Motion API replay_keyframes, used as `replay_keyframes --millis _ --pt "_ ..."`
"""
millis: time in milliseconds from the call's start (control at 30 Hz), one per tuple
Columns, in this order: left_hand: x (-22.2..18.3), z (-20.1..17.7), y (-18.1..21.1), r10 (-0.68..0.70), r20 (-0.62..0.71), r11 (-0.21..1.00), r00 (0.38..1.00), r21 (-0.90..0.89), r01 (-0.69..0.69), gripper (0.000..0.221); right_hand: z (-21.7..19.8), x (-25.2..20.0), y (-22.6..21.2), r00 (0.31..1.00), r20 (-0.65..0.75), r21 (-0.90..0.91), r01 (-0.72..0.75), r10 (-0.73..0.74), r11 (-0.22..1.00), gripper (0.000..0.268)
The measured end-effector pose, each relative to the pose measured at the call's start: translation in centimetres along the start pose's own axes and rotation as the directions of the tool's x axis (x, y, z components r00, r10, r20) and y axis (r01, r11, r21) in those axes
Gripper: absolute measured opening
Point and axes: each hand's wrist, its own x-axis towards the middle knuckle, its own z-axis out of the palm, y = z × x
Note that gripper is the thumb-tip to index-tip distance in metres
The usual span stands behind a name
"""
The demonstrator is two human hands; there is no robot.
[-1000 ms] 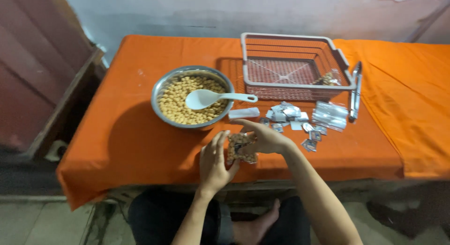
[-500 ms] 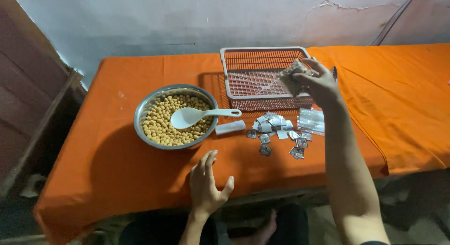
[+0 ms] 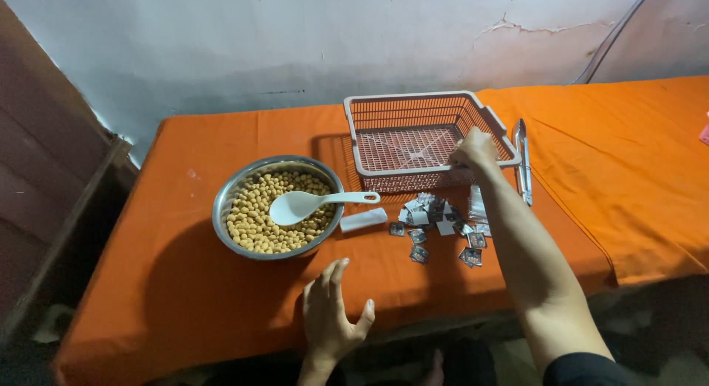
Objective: Manually filling small plastic bags with chickpeas and adding small packets using a spoon.
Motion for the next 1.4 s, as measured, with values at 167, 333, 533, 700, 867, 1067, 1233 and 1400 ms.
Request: replay_keyframes --millis 167,333,533,700,867,1067,1233,1400 --pt "-0.1 0.1 0.0 -0.016 0.016 1.0 1.0 0.012 0.016 0.075 -0.3 0.5 0.2 0.998 0.07 -0.114 0.006 0.002 0.994 0.018" --pt "-0.1 0.2 0.0 -0.011 0.016 1.0 1.0 0.008 0.01 0.075 -0.9 1.3 1.0 0.991 0.112 -0.18 0.091 -0.071 0.98 0.03" --pt "-0.2 0.6 -0.2 -0.015 0.007 1.0 1.0 0.023 0.014 0.075 -0.7 1.6 1.6 0.998 0.029 -0.026 0.056 -0.055 0.998 0.038" --pt "-0.3 0.7 -0.2 0.005 -0.001 0.998 1.0 0.068 -0.005 0.076 -0.7 2.2 2.3 0.998 0.01 -0.213 0.07 -0.07 0.974 0.029" --pt "-0.1 0.7 -0.2 -0.024 0.015 0.998 1.0 0.061 0.023 0.076 -0.7 2.6 3.0 0.99 -0.083 -0.267 0.091 -0.117 0.959 0.03" --pt "0.1 0.0 0.2 -0.023 0.021 1.0 1.0 0.018 0.023 0.071 -1.7 -4.3 5.9 0.734 -0.481 0.003 0.549 -0.48 0.836 0.022" --pt "0.1 0.3 0.1 -0.026 0.005 0.999 1.0 0.036 0.026 0.07 0.7 -8.5 13.3 0.744 -0.444 0.035 0.572 -0.5 0.82 0.016" --pt "-0.2 0.1 0.1 -0.017 0.005 1.0 1.0 0.026 0.017 0.067 2.5 -9.3 16.4 0.871 -0.222 -0.23 0.391 -0.439 0.891 0.017"
